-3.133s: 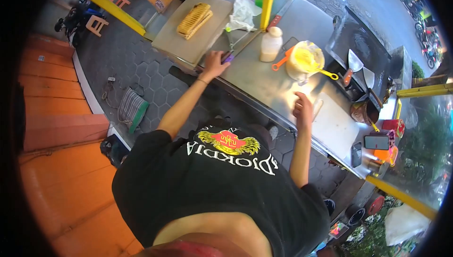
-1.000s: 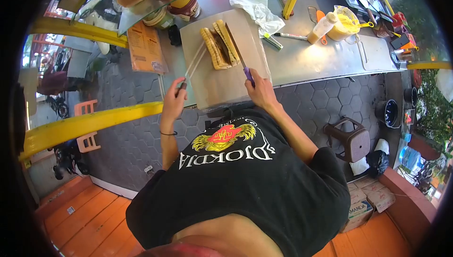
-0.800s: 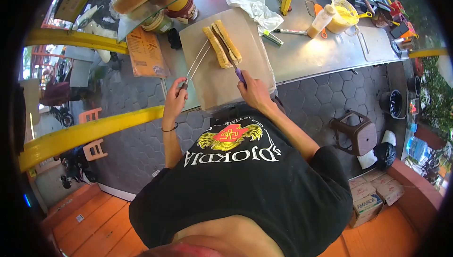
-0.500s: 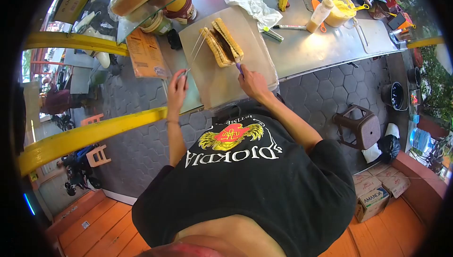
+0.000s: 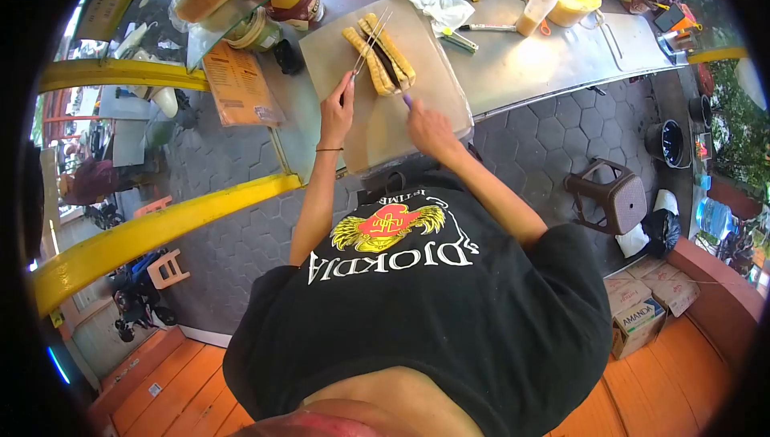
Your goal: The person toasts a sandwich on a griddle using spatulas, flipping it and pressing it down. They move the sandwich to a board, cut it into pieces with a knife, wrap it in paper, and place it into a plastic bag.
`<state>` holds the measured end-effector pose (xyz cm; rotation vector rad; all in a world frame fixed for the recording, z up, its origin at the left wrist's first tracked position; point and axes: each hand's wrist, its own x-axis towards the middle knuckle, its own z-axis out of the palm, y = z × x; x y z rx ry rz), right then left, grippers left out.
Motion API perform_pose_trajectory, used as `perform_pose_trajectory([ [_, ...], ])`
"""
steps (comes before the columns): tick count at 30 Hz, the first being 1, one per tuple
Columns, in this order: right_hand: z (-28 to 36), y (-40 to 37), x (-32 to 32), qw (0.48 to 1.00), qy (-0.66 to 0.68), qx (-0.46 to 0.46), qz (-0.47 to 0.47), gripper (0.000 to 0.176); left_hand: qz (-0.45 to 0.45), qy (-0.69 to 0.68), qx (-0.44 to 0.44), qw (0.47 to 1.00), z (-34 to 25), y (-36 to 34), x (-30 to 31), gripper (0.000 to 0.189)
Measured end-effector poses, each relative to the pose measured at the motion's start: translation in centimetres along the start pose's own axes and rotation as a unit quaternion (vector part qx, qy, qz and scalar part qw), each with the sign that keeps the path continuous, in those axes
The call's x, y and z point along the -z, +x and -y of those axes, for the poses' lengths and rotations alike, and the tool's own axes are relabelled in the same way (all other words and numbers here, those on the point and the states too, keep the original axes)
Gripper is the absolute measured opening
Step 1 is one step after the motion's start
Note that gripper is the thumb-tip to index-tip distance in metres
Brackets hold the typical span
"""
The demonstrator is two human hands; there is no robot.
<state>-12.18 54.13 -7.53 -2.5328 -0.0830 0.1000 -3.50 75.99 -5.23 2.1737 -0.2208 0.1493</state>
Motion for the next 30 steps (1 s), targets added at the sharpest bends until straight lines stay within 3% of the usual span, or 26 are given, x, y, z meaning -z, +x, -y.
perform_pose_trajectory([
  [5, 1.4, -0.1, 1.1, 0.998, 0.009, -0.031, 0.046, 0.024, -0.006, 0.008, 0.032, 0.999, -0.5, 0.3, 0.2, 0.034],
  [9, 1.2, 3.0, -0.4, 0.999, 0.014, -0.028, -0.006, 0.023, 0.004, -0.013, 0.023, 1.0, 0.2, 0.9, 0.7, 0.036],
  [12, 0.9, -1.8, 1.9, 0.999, 0.006, -0.048, 0.025, 0.025, 0.036, 0.033, 0.071, 0.996, -1.6, 1.1, 1.3, 0.036],
  [14, 1.4, -5.0, 3.9, 0.987, -0.018, -0.104, 0.125, 0.024, 0.025, 0.017, 0.052, 0.998, -1.0, 1.3, 0.6, 0.037],
  [17, 1.1, -1.7, 1.8, 0.997, 0.02, -0.049, 0.049, 0.027, 0.028, 0.015, 0.035, 0.999, -0.9, 1.3, 0.4, 0.037],
  [22, 1.5, 6.3, 0.1, 0.999, 0.015, -0.041, 0.019, 0.026, 0.004, 0.003, -0.004, 1.0, -0.6, 1.0, -0.5, 0.033],
  [24, 0.2, 2.3, 0.8, 0.995, 0.012, -0.066, 0.07, 0.026, -0.023, 0.014, -0.026, 0.999, -0.4, 1.0, -0.5, 0.033],
  [27, -0.9, -9.3, 4.1, 0.992, -0.062, -0.072, 0.083, 0.021, -0.007, 0.014, 0.007, 1.0, -1.0, 0.6, -0.2, 0.032],
  [30, -0.8, -11.7, 6.7, 0.988, -0.074, -0.076, 0.112, 0.019, 0.004, 0.014, -0.005, 1.0, -1.2, 0.3, -0.8, 0.031],
])
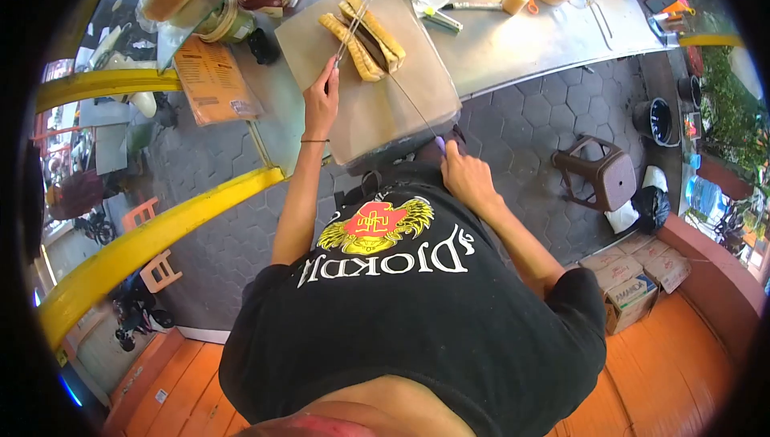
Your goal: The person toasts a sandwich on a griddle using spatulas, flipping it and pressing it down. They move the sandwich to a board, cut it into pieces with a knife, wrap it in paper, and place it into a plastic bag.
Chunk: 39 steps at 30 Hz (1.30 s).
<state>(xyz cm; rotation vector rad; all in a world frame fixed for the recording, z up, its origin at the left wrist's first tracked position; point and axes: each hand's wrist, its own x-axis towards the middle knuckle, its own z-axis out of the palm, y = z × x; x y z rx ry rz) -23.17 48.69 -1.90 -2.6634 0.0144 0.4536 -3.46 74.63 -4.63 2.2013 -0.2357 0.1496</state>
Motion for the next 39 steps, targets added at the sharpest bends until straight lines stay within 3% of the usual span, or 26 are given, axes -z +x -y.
perform_pose_trajectory([
  [10, -1.5, -2.4, -1.8, 1.0, 0.007, 0.007, -0.007, 0.022, -0.017, -0.005, -0.03, 0.999, 0.5, -0.2, -0.2, 0.032],
  [12, -2.2, -3.2, -1.9, 1.0, 0.01, 0.008, -0.008, 0.023, 0.018, 0.006, 0.02, 1.0, 0.4, -0.3, 0.2, 0.035],
  [16, -2.3, -1.4, -2.2, 0.999, 0.002, 0.022, -0.025, 0.024, 0.014, 0.006, 0.011, 1.0, 0.0, 0.0, 0.1, 0.035],
  [19, -0.9, 2.6, -2.3, 0.998, 0.023, 0.025, -0.05, 0.024, 0.054, 0.043, 0.082, 0.994, -0.4, -0.3, 0.0, 0.036],
  [25, 0.6, 7.3, -2.5, 0.991, 0.072, 0.059, -0.091, 0.025, -0.031, 0.009, -0.026, 0.999, 2.0, -0.6, -1.4, 0.036],
  [27, 0.1, 6.0, -0.7, 0.993, 0.081, 0.051, -0.067, 0.026, 0.017, -0.147, 0.075, 0.986, 2.5, -1.0, -1.3, 0.039],
  [28, -0.2, 5.2, 0.6, 0.994, 0.087, 0.042, -0.041, 0.027, 0.015, -0.146, 0.073, 0.986, 1.7, -1.4, -0.8, 0.039],
  [30, -1.4, 4.6, 2.9, 0.99, 0.124, 0.043, -0.045, 0.027, -0.017, -0.357, 0.145, 0.923, -0.1, -2.8, -0.4, 0.042],
  [34, -2.2, 8.8, 3.4, 0.963, 0.254, 0.011, -0.09, 0.03, -0.113, -0.458, 0.24, 0.848, -1.9, -5.0, -2.6, 0.044],
  [36, -1.4, 12.3, 2.4, 0.957, 0.276, 0.02, -0.09, 0.031, -0.112, -0.436, 0.26, 0.854, -1.4, -5.1, -5.5, 0.048],
  [38, 1.2, 14.0, 2.5, 0.993, 0.118, 0.003, -0.007, 0.032, -0.049, -0.269, 0.238, 0.932, -0.7, -4.9, -8.2, 0.05],
  [39, 1.8, 14.1, 2.3, 0.993, 0.119, 0.009, -0.007, 0.032, -0.054, -0.266, 0.236, 0.933, -1.0, -4.6, -8.6, 0.05],
])
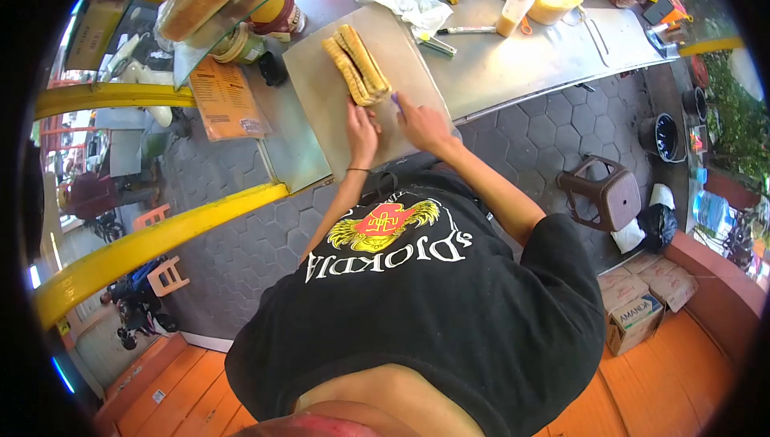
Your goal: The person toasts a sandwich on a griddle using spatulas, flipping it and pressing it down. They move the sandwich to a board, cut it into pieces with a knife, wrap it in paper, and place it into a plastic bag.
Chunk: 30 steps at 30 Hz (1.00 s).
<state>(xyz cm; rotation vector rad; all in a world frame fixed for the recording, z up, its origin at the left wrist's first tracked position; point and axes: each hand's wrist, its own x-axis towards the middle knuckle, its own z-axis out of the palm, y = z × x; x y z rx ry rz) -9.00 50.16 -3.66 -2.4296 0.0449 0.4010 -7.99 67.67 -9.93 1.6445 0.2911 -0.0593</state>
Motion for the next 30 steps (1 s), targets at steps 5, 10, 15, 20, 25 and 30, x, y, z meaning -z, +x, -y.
perform_pose_trajectory([
  [5, -1.6, 2.0, -2.7, 0.972, 0.136, 0.183, -0.066, 0.04, 0.01, 0.317, -0.192, 0.929, -4.1, 1.7, 0.0, 0.05],
  [10, -0.8, 0.6, 3.6, 0.876, 0.442, -0.054, 0.184, 0.037, 0.014, 0.471, -0.185, 0.862, -9.5, 3.3, -0.9, 0.046],
  [15, -8.5, -5.6, 12.4, 0.893, 0.375, -0.072, 0.239, 0.035, 0.02, 0.434, -0.24, 0.868, -7.3, 2.9, -1.8, 0.044],
  [20, -6.9, -6.3, 13.7, 0.969, 0.122, 0.028, 0.212, 0.036, -0.022, 0.024, 0.001, 0.999, -4.9, 0.6, 0.5, 0.046],
  [25, -3.7, -2.6, 9.9, 0.976, 0.03, 0.132, 0.169, 0.038, -0.08, -0.054, 0.04, 0.995, -1.7, -0.1, 3.2, 0.045],
  [30, -3.8, 0.8, 15.9, 0.959, 0.196, 0.045, 0.201, 0.04, -0.086, -0.056, 0.051, 0.993, -3.3, -1.4, 3.3, 0.047],
])
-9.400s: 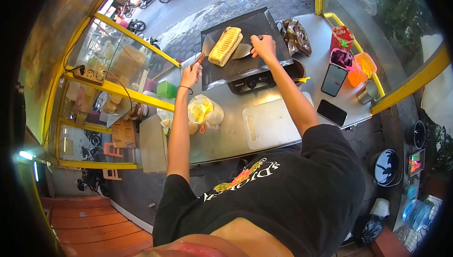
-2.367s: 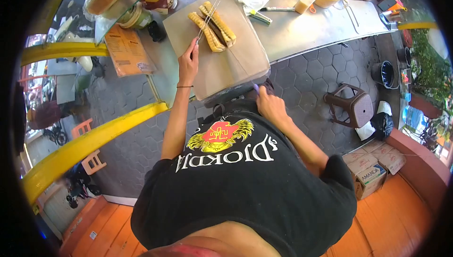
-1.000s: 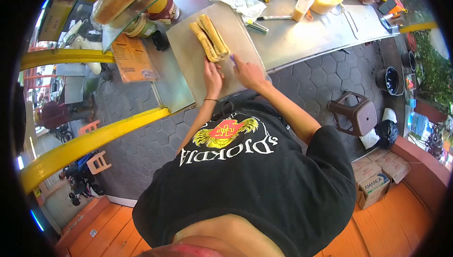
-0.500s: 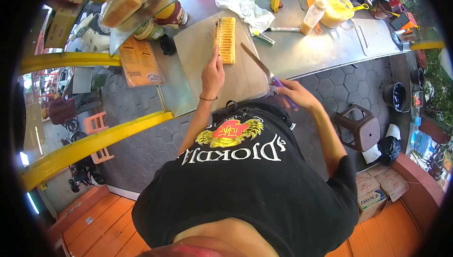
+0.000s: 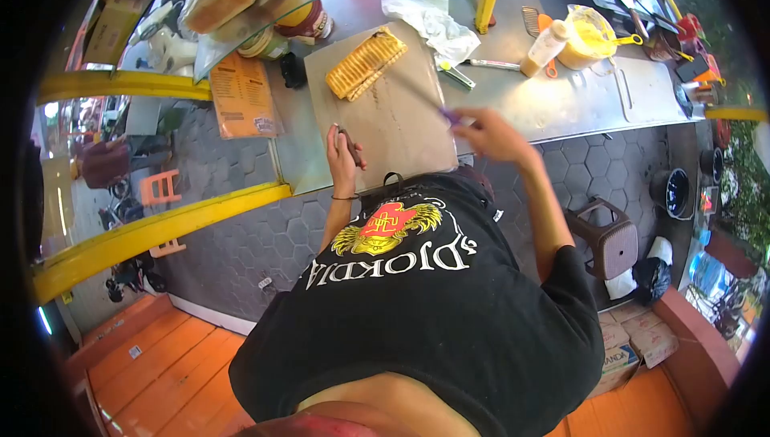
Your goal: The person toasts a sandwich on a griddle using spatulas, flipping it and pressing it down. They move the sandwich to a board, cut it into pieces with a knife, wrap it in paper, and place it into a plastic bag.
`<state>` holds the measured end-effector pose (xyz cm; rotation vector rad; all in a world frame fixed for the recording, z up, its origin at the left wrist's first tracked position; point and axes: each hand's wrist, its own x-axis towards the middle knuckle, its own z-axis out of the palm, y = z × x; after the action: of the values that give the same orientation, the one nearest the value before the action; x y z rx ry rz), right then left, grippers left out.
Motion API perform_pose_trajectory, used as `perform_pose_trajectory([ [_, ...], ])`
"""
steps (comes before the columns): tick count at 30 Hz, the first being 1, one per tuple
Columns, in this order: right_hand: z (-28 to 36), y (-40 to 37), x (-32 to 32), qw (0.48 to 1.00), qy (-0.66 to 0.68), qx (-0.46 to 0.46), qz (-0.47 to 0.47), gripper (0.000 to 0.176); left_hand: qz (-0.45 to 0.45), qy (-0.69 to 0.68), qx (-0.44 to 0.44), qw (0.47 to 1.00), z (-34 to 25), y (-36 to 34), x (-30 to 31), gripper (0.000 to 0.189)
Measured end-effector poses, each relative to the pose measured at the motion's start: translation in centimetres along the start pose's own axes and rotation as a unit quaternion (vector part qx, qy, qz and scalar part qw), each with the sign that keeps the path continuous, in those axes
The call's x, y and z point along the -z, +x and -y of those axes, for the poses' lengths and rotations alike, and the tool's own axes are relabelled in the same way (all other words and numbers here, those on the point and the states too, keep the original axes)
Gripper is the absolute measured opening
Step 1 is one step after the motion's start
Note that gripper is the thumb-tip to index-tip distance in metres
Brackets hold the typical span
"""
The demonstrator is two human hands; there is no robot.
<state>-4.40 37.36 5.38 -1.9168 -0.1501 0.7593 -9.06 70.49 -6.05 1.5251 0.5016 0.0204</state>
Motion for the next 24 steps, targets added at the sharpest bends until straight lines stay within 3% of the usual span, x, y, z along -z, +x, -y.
perform_pose_trajectory([
  [1, -1.8, 1.4, 1.1, 0.998, 0.006, 0.014, -0.053, 0.041, 0.01, -0.005, 0.009, 1.0, 0.0, -0.3, -0.1, 0.048],
  [4, -2.5, 5.2, 2.6, 0.995, 0.002, -0.036, -0.087, 0.038, 0.048, -0.03, 0.023, 0.998, 0.3, -1.2, -1.7, 0.059],
  [7, -4.0, 7.8, -0.3, 0.979, -0.163, 0.043, -0.111, 0.034, 0.073, -0.014, 0.025, 0.997, -0.2, -1.5, -2.8, 0.066],
  [10, -3.2, 5.6, -2.3, 0.969, -0.197, 0.072, -0.13, 0.034, 0.056, 0.087, 0.036, 0.994, -0.6, 0.8, -0.9, 0.06],
  [12, -3.3, 4.0, -3.3, 0.97, -0.179, 0.047, -0.156, 0.034, 0.052, 0.169, 0.0, 0.984, -1.3, 2.6, 2.8, 0.054],
  [14, -3.1, 3.4, -4.6, 0.97, -0.172, 0.024, -0.169, 0.035, -0.01, 0.365, -0.242, 0.899, -3.2, 3.6, 6.0, 0.045],
  [16, -2.6, 3.1, -5.9, 0.97, -0.163, 0.0, -0.182, 0.036, -0.024, 0.396, -0.242, 0.886, -8.3, 3.0, 7.7, 0.039],
  [21, -3.0, 2.2, -7.6, 0.976, -0.123, -0.003, -0.18, 0.036, -0.001, 0.3, -0.31, 0.902, -16.6, 5.3, 7.6, 0.029],
  [23, -3.7, 1.5, -8.0, 0.977, -0.117, -0.011, -0.178, 0.037, 0.026, -0.025, -0.355, 0.934, -19.1, 6.9, 3.5, 0.019],
  [24, -4.0, 1.2, -8.2, 0.978, -0.11, -0.015, -0.174, 0.038, 0.104, -0.096, -0.33, 0.933, -19.8, 7.9, 1.9, 0.016],
])
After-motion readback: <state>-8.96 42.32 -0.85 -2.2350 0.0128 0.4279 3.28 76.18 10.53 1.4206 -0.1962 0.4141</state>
